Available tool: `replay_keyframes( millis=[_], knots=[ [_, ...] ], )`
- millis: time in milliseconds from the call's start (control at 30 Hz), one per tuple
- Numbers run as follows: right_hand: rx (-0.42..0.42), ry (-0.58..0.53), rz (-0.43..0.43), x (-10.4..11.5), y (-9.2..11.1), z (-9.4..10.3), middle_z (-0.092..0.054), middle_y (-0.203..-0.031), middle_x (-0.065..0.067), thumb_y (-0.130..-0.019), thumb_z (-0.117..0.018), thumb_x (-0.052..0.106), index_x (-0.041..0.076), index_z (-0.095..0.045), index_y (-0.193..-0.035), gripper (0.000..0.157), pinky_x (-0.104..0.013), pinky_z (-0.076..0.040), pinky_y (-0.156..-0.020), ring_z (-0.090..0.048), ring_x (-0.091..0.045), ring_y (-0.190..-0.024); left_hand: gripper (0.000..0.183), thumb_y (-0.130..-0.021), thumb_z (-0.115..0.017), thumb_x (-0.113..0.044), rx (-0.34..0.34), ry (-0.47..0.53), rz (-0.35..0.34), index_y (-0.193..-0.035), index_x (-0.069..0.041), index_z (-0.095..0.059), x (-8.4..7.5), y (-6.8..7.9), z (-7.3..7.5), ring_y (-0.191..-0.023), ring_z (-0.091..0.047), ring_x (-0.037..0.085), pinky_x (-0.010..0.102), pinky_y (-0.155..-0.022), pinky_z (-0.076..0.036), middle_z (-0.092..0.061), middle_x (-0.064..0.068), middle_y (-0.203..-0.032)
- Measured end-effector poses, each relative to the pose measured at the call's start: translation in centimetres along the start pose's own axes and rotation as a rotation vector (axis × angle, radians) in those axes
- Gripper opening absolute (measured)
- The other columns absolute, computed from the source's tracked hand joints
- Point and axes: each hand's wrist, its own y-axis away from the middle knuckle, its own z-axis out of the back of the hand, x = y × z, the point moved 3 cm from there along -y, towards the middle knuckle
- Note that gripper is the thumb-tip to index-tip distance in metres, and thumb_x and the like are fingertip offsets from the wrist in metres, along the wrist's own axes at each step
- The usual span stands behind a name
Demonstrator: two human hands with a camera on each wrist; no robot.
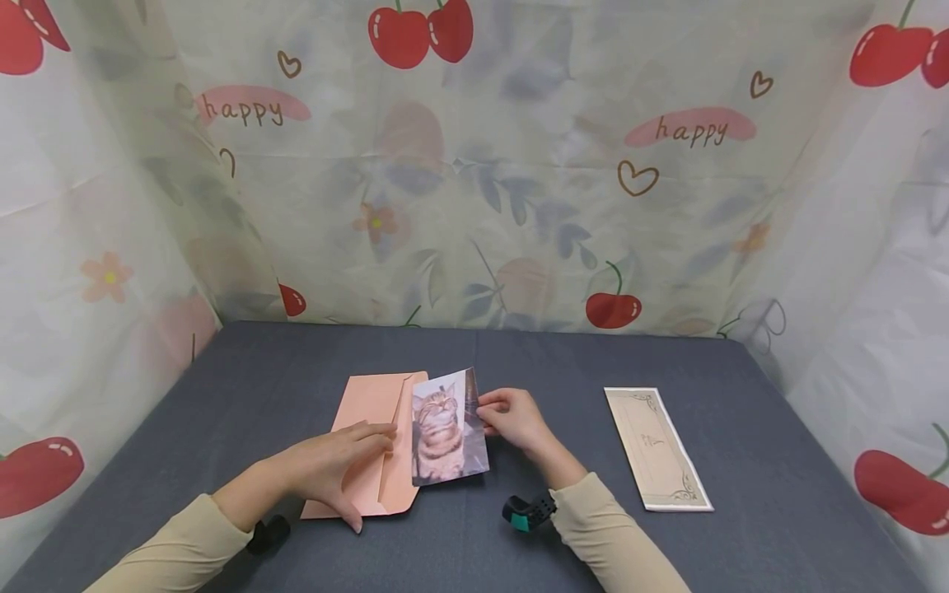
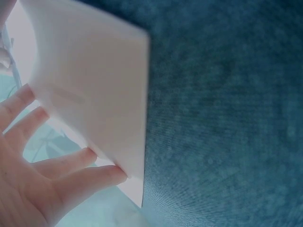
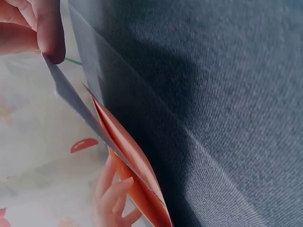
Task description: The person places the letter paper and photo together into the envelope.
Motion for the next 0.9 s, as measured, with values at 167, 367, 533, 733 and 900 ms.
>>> replay_keyframes(
  millis=[167, 367, 533, 733, 900],
  knots=[
    [0.002, -0.007, -0.019, 0.0, -0.2, -0.5, -0.067, -0.095, -0.022, -0.088, -0.060, 0.003, -0.012, -0.060, -0.109, 0.026, -0.031, -0.058, -0.065, -0.060, -0.007, -0.067, 0.094, -0.057, -0.078, -0.063, 0.010, 0.013, 0.014, -0.130, -0.013, -0.045, 0.0, 0.0, 0.0, -0.137, -0.036, 0.026, 0.047, -0.112, -0.029, -0.033, 0.008, -0.150],
    [0.016, -0.027, -0.023, 0.1, -0.3, -1.2, -0.067, -0.094, -0.021, -0.088, -0.060, 0.003, -0.012, -0.060, -0.109, 0.026, -0.029, -0.058, -0.064, -0.061, -0.007, -0.067, 0.092, -0.057, -0.078, -0.062, -0.007, 0.006, -0.018, -0.128, -0.012, -0.047, 0.0, 0.0, 0.0, -0.135, -0.038, 0.027, 0.049, -0.112, -0.030, -0.035, 0.010, -0.148],
    [0.019, -0.046, -0.034, 0.0, -0.4, -1.7, -0.067, -0.092, -0.019, -0.087, -0.060, 0.002, -0.011, -0.060, -0.108, 0.025, -0.028, -0.057, -0.064, -0.060, -0.006, -0.065, 0.094, -0.058, -0.078, -0.062, -0.013, 0.008, -0.022, -0.130, -0.010, -0.046, 0.0, 0.0, 0.0, -0.135, -0.038, 0.028, 0.050, -0.112, -0.029, -0.035, 0.011, -0.148],
    [0.015, -0.054, -0.043, 0.2, -0.4, -2.4, -0.067, -0.090, -0.018, -0.087, -0.061, 0.002, -0.011, -0.060, -0.108, 0.025, -0.027, -0.057, -0.062, -0.060, -0.007, -0.064, 0.098, -0.057, -0.077, -0.063, -0.008, 0.000, -0.002, -0.132, -0.010, -0.044, 0.0, 0.1, 0.0, -0.135, -0.038, 0.030, 0.049, -0.108, -0.035, -0.035, 0.010, -0.148],
    [0.013, -0.057, -0.042, 0.4, -0.4, -2.9, -0.067, -0.091, -0.018, -0.087, -0.061, 0.003, -0.010, -0.060, -0.109, 0.026, -0.029, -0.058, -0.063, -0.061, -0.008, -0.066, 0.093, -0.056, -0.078, -0.063, -0.005, 0.011, -0.001, -0.129, -0.013, -0.046, -0.1, -0.1, 0.0, -0.135, -0.038, 0.028, 0.047, -0.107, -0.036, -0.035, 0.008, -0.148]
  ],
)
